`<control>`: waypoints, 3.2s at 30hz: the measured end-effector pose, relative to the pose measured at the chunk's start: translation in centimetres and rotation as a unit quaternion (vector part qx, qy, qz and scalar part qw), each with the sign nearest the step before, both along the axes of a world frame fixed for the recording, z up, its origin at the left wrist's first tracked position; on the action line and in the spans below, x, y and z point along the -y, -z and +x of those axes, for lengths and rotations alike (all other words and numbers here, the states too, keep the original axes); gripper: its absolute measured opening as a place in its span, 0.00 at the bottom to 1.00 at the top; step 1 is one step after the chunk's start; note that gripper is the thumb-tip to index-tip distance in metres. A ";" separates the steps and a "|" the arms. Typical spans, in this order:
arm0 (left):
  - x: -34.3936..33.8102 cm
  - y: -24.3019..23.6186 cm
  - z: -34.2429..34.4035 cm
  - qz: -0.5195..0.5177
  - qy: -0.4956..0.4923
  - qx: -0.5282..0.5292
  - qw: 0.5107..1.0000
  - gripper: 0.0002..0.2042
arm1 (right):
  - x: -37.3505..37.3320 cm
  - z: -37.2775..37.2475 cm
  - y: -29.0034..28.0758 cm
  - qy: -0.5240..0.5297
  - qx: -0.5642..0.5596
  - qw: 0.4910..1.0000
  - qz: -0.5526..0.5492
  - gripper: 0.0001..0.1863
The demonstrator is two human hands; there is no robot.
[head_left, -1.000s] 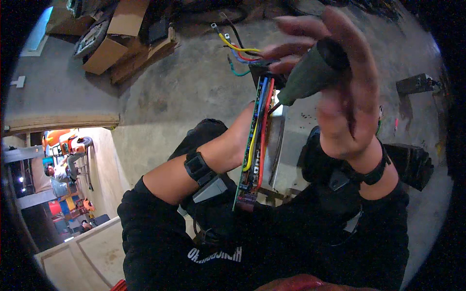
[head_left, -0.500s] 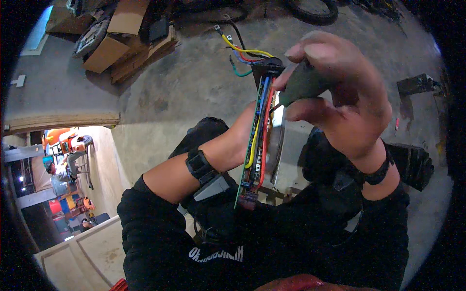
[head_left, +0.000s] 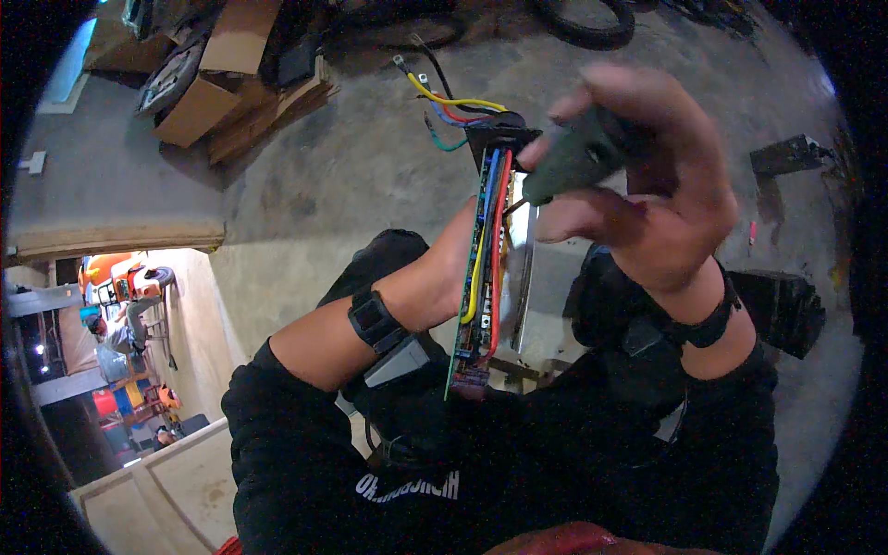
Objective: Using a screwdriver to repair an electronic motor controller.
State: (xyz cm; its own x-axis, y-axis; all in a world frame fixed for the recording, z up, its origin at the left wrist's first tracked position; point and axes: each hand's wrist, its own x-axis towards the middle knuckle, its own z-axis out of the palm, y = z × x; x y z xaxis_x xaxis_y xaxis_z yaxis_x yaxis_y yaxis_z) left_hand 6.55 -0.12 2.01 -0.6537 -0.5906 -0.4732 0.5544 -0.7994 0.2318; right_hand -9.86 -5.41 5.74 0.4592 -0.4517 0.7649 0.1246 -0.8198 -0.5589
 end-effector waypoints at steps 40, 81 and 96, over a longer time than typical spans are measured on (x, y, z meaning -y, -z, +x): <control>-0.8 4.5 0.4 -0.038 -0.004 0.101 0.994 0.20 | -0.6 1.4 1.3 -0.068 0.056 0.995 0.050 0.25; -1.4 2.1 0.9 -0.071 0.020 -0.014 0.997 0.26 | -1.0 1.0 0.6 -0.023 0.026 0.993 0.109 0.34; -1.7 3.0 0.0 -0.021 0.039 0.060 0.997 0.21 | -3.2 0.7 -0.6 0.184 -0.118 0.972 -0.090 0.29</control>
State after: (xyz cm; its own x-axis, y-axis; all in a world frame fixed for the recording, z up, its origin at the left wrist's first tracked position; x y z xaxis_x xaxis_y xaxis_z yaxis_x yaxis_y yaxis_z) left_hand 6.52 1.57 -1.03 -0.6383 -0.5614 -0.5267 0.4572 -0.8269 0.3274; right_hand -9.14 -2.26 6.39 0.4639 -0.4869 0.7401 -0.3094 -0.8719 -0.3796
